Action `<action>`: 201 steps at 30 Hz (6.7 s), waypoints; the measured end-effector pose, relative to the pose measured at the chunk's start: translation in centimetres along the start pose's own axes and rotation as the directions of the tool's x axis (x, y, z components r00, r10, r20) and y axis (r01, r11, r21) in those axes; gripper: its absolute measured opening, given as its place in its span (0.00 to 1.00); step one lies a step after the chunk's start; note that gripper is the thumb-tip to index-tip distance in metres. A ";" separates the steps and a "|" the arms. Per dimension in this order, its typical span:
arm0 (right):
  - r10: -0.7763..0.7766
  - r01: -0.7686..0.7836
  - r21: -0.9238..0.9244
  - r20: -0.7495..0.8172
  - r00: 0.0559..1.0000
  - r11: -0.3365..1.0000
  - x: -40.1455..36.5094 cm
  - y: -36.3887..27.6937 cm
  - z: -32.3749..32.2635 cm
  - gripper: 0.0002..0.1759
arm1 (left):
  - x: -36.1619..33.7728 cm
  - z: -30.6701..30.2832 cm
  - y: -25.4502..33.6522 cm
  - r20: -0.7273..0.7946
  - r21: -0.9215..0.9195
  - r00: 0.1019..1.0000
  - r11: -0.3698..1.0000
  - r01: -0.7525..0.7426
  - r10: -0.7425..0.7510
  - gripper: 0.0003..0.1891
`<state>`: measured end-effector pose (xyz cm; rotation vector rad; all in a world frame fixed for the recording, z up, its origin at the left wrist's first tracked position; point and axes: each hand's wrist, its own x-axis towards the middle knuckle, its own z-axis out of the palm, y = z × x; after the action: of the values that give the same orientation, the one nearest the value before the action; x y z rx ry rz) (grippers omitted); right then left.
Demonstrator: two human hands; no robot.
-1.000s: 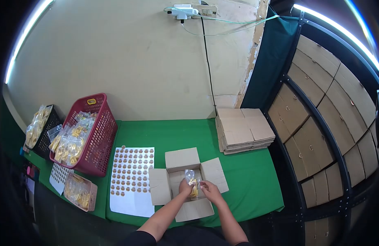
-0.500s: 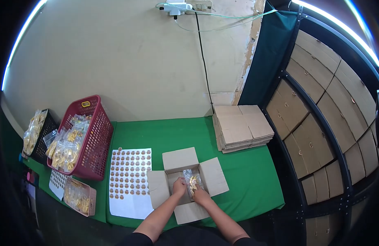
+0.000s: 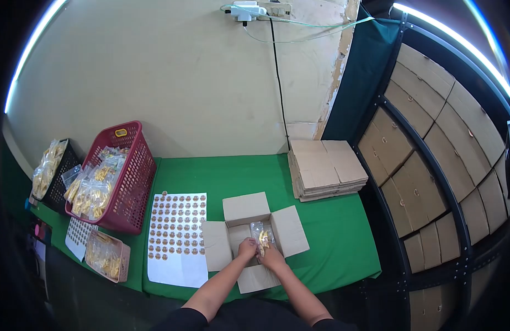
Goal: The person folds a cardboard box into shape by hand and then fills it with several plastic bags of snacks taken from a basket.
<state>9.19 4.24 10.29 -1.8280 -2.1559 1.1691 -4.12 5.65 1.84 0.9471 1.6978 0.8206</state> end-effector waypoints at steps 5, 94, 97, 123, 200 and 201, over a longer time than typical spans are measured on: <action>-0.279 0.286 -0.010 -0.244 0.929 0.958 -0.2 0.9 -0.9 0.24 | -0.8 -1.5 0.0 -0.112 -0.042 0.993 0.999 0.028 -0.033 0.25; -0.064 -0.002 0.915 0.031 0.997 0.403 -0.9 0.3 -0.1 0.23 | -7.5 -5.1 3.8 0.339 -0.514 0.939 0.824 0.239 -0.060 0.18; -0.086 0.042 0.916 -0.008 0.996 0.399 0.0 0.3 -0.7 0.18 | -7.1 -4.3 3.9 0.275 -0.546 0.960 0.814 0.199 -0.050 0.19; -0.044 0.088 0.858 -0.076 0.996 0.506 4.4 0.2 -0.1 0.12 | -3.6 -6.3 4.9 -0.001 -0.479 0.997 0.875 0.070 -0.080 0.12; -0.177 0.123 0.775 -0.015 0.984 0.620 0.3 -0.3 1.0 0.38 | -6.2 -2.9 1.2 -0.382 -0.274 0.924 0.952 -0.138 0.024 0.18; -0.213 0.152 0.783 -0.025 0.977 0.603 0.8 -0.2 1.5 0.39 | -6.2 -3.0 1.1 -0.384 -0.273 0.923 0.953 -0.128 0.014 0.18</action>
<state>8.04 4.20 9.05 -1.1379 -1.3916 1.7539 -5.40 0.41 6.30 0.6766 1.8030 1.3349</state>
